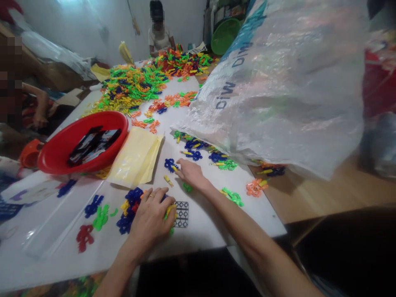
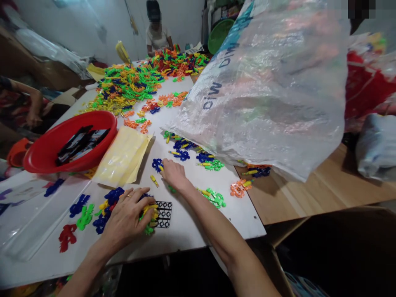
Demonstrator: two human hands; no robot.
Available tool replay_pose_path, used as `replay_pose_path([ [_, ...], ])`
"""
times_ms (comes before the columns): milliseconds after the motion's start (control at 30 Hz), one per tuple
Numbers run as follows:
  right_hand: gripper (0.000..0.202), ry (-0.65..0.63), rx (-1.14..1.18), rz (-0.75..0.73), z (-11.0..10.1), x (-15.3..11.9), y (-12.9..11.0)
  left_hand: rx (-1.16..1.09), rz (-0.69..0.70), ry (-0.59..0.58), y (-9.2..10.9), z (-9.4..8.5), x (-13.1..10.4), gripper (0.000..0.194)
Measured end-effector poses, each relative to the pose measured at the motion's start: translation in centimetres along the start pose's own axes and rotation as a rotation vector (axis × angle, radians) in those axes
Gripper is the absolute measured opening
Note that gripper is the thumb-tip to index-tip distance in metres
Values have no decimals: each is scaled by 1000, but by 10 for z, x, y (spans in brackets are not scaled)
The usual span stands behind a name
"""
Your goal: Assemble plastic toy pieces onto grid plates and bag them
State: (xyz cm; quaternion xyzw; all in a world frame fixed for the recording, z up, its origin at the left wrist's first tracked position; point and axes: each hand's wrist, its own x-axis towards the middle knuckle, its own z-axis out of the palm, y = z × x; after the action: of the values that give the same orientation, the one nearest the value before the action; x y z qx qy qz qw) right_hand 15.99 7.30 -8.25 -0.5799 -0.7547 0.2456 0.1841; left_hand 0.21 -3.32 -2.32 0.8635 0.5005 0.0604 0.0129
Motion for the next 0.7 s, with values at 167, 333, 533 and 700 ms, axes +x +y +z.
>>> replay_pose_path([
  [167, 26, -122, -75, 89, -2, 27, -20, -20, 0, -26, 2, -10, -1, 24],
  [333, 25, 25, 343, -86, -5, -55, -3, 0, 26, 98, 9, -15, 5, 33],
  [533, 10, 92, 623, 91, 43, -105, -3, -8, 15, 6, 10, 2, 9, 37],
  [700, 12, 116, 493, -165, 57, -96, -5, -35, -39, 39, 10, 4, 5, 55],
])
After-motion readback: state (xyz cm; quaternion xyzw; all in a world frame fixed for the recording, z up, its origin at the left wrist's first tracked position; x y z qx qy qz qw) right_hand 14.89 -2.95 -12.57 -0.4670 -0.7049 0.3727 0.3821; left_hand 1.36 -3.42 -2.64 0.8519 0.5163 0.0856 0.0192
